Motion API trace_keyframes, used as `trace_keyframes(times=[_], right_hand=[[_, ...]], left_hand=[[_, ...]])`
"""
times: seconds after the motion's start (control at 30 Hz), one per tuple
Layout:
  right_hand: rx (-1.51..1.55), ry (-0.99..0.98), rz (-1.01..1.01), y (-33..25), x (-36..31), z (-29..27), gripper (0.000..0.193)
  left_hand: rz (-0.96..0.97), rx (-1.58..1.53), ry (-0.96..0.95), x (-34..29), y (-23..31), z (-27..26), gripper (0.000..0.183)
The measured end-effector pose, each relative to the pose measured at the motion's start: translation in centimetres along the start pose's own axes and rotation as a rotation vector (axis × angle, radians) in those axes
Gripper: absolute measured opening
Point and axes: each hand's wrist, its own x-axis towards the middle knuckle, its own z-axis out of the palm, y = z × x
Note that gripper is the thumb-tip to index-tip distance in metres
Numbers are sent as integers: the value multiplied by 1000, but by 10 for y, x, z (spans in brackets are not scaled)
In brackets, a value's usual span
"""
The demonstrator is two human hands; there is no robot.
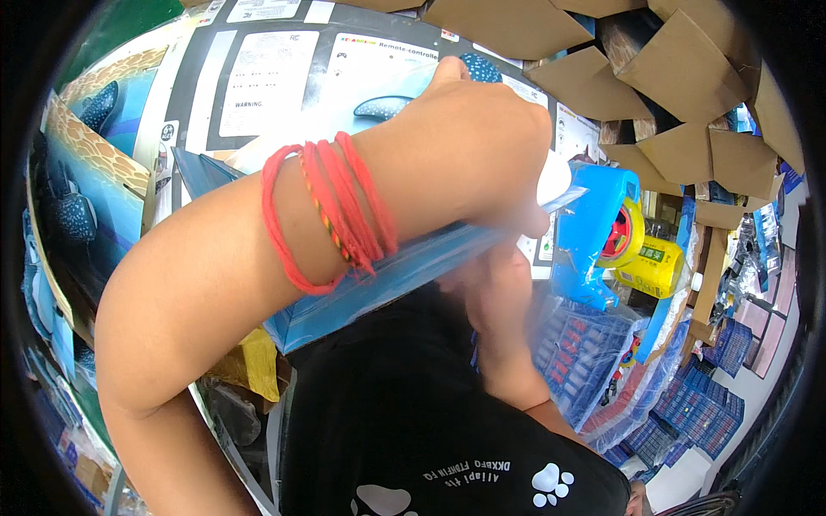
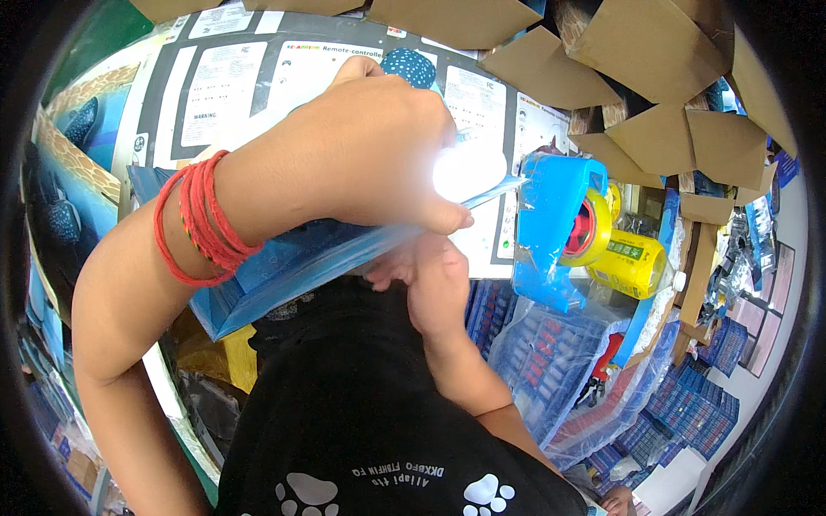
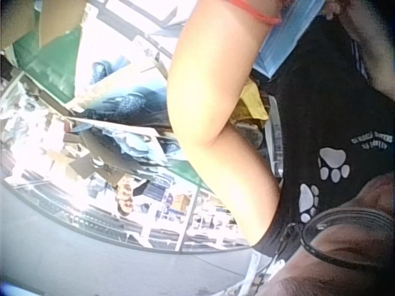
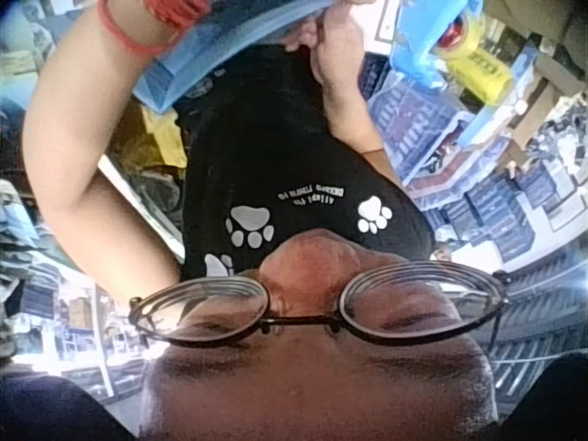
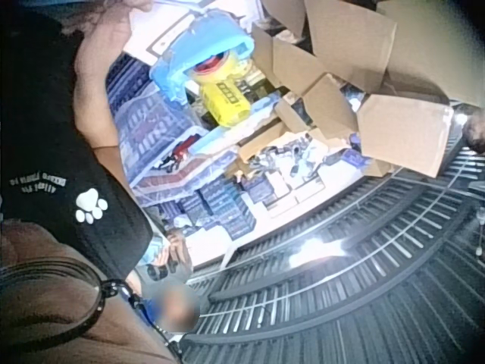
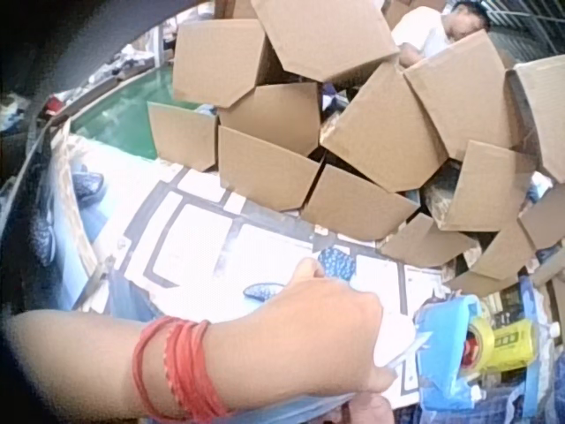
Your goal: The person assembles small cardboard boxes at a workstation. They fold the cardboard, insert a blue printed insert, place a white toy whale inside, and seal the box with tape. The process is repeated for multiple units.
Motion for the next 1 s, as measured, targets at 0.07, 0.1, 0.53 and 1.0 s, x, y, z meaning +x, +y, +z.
trace_keyframes(times=[0.07, 0.1, 0.53, 1.0], right_hand=[[-188, 186, -178, 4, -2, 21, 30], [-265, 281, -319, 6, -1, 35, 32], [-278, 72, -178, -9, 0, 9, 24], [-390, 130, -227, -8, 5, 8, 19]], left_hand=[[11, 13, 6, 1, 0, 1, 60], [15, 24, -6, 2, 1, 1, 61], [-27, 36, -91, 4, 1, -5, 56], [-3, 12, -54, 2, -2, -3, 56]])
